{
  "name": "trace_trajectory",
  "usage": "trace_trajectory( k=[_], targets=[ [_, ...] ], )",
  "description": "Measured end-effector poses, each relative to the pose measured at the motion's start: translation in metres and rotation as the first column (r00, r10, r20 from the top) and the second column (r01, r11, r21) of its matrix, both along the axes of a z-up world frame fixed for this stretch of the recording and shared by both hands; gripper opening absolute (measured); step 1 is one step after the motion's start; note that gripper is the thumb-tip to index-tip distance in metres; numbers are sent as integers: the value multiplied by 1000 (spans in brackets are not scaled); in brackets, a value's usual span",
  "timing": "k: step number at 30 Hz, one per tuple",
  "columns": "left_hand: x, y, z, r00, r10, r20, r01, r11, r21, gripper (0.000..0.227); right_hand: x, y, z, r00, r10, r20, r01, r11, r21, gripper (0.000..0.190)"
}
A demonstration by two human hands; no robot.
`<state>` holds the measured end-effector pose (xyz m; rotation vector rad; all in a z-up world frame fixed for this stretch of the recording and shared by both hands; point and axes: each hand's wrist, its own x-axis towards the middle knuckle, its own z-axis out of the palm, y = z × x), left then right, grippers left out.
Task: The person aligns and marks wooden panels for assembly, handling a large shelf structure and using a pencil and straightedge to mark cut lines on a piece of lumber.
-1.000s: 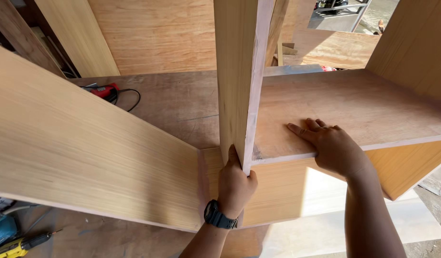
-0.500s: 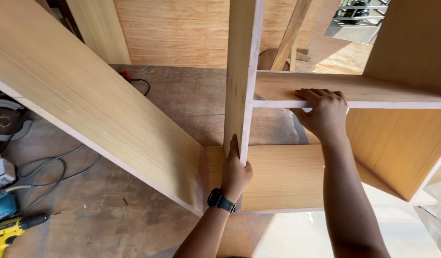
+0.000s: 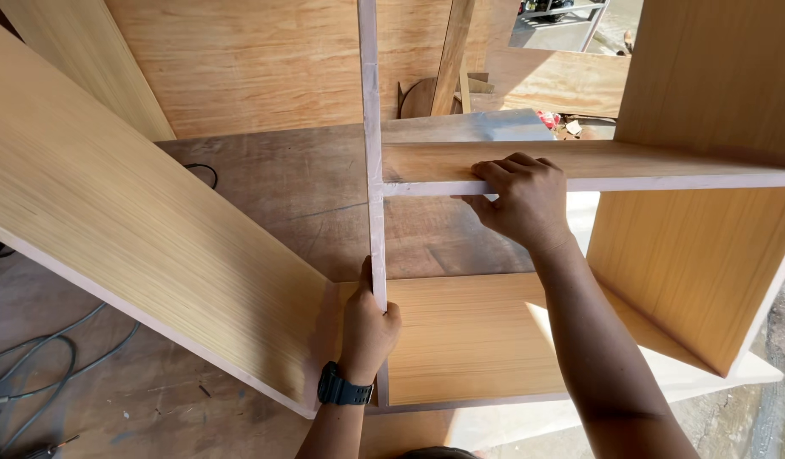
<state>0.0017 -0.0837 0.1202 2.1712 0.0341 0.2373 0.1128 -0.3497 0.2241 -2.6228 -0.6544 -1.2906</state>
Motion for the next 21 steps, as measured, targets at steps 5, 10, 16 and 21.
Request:
trace_trajectory(
  k=[5,10,16,21],
  targets=[
    [-9,7,15,998,-49,-41,51,998,49,87,-17,0,13,1000,-23,-14,23,1000,10,34],
    [13,2,42,998,-43,-41,46,996,78,84,18,-2,24,999,-20,-35,19,1000,-13,33],
    [83,-13,26,998,10,57,-9,1000,-6,75,119,5,14,995,-96,-37,98,994,48,37],
    [148,-14,51,998,50,33,-52,997,61,70,193,22,21,986,-122,-118,135,985,112,40]
  ],
)
